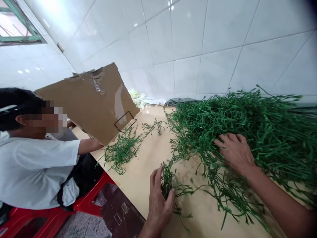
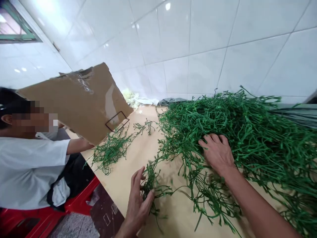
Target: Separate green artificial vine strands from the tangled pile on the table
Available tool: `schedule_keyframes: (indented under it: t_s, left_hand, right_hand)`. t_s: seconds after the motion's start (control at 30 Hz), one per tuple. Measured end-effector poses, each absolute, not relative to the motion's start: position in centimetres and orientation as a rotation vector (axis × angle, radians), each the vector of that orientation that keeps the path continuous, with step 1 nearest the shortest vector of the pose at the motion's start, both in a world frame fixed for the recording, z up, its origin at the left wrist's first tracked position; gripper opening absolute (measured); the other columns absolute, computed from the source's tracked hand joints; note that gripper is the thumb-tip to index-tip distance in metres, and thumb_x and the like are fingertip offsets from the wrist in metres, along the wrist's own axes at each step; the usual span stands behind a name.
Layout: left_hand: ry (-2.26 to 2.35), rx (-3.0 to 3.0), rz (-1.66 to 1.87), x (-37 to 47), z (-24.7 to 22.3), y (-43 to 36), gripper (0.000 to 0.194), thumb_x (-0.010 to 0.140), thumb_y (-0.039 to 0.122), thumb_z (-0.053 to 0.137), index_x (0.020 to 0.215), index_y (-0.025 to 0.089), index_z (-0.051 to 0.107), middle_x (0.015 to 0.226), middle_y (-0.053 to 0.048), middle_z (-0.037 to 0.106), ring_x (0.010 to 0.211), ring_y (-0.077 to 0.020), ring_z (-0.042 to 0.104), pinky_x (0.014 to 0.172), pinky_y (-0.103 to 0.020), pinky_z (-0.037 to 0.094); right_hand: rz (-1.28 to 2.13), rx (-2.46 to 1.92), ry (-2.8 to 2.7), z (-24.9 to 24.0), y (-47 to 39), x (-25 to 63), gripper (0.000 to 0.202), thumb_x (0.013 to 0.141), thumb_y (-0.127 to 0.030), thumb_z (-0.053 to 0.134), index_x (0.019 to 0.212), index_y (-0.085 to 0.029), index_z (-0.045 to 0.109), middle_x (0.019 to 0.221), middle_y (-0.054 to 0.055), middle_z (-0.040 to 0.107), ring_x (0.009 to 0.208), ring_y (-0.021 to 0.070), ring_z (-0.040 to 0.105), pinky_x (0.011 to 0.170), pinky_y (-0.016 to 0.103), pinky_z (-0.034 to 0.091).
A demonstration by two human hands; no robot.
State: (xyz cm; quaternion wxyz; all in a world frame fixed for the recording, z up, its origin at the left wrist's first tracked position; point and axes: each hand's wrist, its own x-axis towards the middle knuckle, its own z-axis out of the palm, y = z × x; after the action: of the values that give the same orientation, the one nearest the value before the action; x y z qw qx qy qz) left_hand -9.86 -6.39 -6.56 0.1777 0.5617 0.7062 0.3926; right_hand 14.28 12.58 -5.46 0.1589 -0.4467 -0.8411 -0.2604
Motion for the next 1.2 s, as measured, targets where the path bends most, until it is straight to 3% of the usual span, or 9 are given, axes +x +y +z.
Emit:
schedule_keyframes:
  t_s: [0.17,0.3,0.4,0.53,0.73,0.87,0.97,1.07,1.2]
  left_hand:
    - [1.842,1.882,0.810,-8.0,-6.6,-6.9,0.057,0.081,0.031,0.046,0.134,0.020,0.031,0.139,-0.014,0.033,0.130,-0.0304,0.028,0.103,-0.053,0.030]
    - [1.744,2.137,0.392,-8.0,-3.0,-6.2,0.052,0.079,0.037,0.050,0.128,0.022,0.043,0.129,-0.014,0.049,0.121,-0.0337,0.042,0.099,-0.064,0.025]
    - [1.691,2.347,0.363,-9.2,0.5,-5.2,0.035,0.078,0.031,0.052,0.112,0.023,0.057,0.113,-0.012,0.061,0.102,-0.0297,0.057,0.081,-0.051,0.049]
    - [1.657,2.450,0.721,-13.0,4.3,0.7,0.027,0.084,0.030,0.046,0.102,0.018,0.062,0.087,-0.007,0.069,0.073,-0.0151,0.063,0.067,-0.030,0.052]
    - [2.199,2.304,0.481,-18.6,3.7,17.1,0.030,0.085,0.022,0.044,0.112,0.012,0.055,0.110,-0.014,0.059,0.096,-0.0216,0.057,0.084,-0.038,0.046]
    - [2.087,2.363,0.278,-19.1,0.6,22.3,0.032,0.085,0.030,0.051,0.113,0.014,0.051,0.113,-0.009,0.054,0.098,-0.0203,0.055,0.082,-0.042,0.047]
    - [2.065,2.375,0.231,-18.9,0.2,23.2,0.032,0.085,0.031,0.050,0.112,0.014,0.051,0.113,-0.009,0.054,0.096,-0.0199,0.056,0.080,-0.040,0.049]
    - [2.069,2.377,0.288,-18.9,2.4,23.6,0.032,0.085,0.031,0.050,0.112,0.015,0.051,0.113,-0.009,0.054,0.096,-0.0195,0.056,0.080,-0.040,0.049]
    - [2.063,2.376,0.489,-18.8,8.0,23.1,0.022,0.086,0.027,0.047,0.094,0.011,0.060,0.089,-0.007,0.062,0.079,-0.0144,0.058,0.073,-0.033,0.049]
  right_hand:
    - [-0.737,-1.282,-2.428,-5.7,12.4,13.4,0.021,0.073,-0.007,0.051,0.083,-0.020,0.064,0.089,0.008,0.058,0.094,0.0257,0.046,0.080,0.039,0.032]
    - [-0.633,-1.342,-2.492,-5.3,11.1,13.6,0.023,0.069,-0.008,0.054,0.086,-0.019,0.064,0.094,0.009,0.058,0.099,0.0266,0.046,0.083,0.039,0.033]
    - [-0.550,-1.290,-2.528,-5.4,10.6,14.0,0.024,0.071,-0.010,0.053,0.088,-0.021,0.065,0.097,0.010,0.058,0.103,0.0271,0.047,0.088,0.041,0.032]
    - [-0.382,-1.195,-2.522,-5.8,10.4,14.5,0.022,0.079,-0.019,0.048,0.091,-0.025,0.066,0.101,0.009,0.059,0.104,0.0272,0.049,0.089,0.045,0.034]
    - [-0.138,-1.008,-2.540,-2.5,8.2,15.4,0.027,0.083,-0.018,0.040,0.079,-0.023,0.066,0.118,0.010,0.052,0.112,0.0261,0.047,0.092,0.047,0.037]
    - [-0.204,-0.880,-2.384,-0.8,4.0,13.0,0.028,0.081,-0.017,0.046,0.104,-0.021,0.061,0.127,0.011,0.047,0.119,0.0270,0.042,0.095,0.047,0.037]
    - [-0.325,-0.525,-2.457,-2.9,1.2,9.2,0.029,0.082,-0.021,0.049,0.109,-0.030,0.058,0.114,0.002,0.059,0.110,0.0208,0.050,0.102,0.043,0.029]
    - [-0.312,-0.320,-2.576,-6.0,0.4,6.6,0.024,0.086,-0.033,0.048,0.109,-0.034,0.056,0.108,-0.006,0.063,0.099,0.0159,0.055,0.101,0.037,0.031]
    - [-0.023,-0.704,-2.737,-7.5,1.9,6.4,0.035,0.081,-0.042,0.053,0.115,-0.031,0.053,0.117,0.001,0.059,0.107,0.0263,0.052,0.097,0.050,0.032]
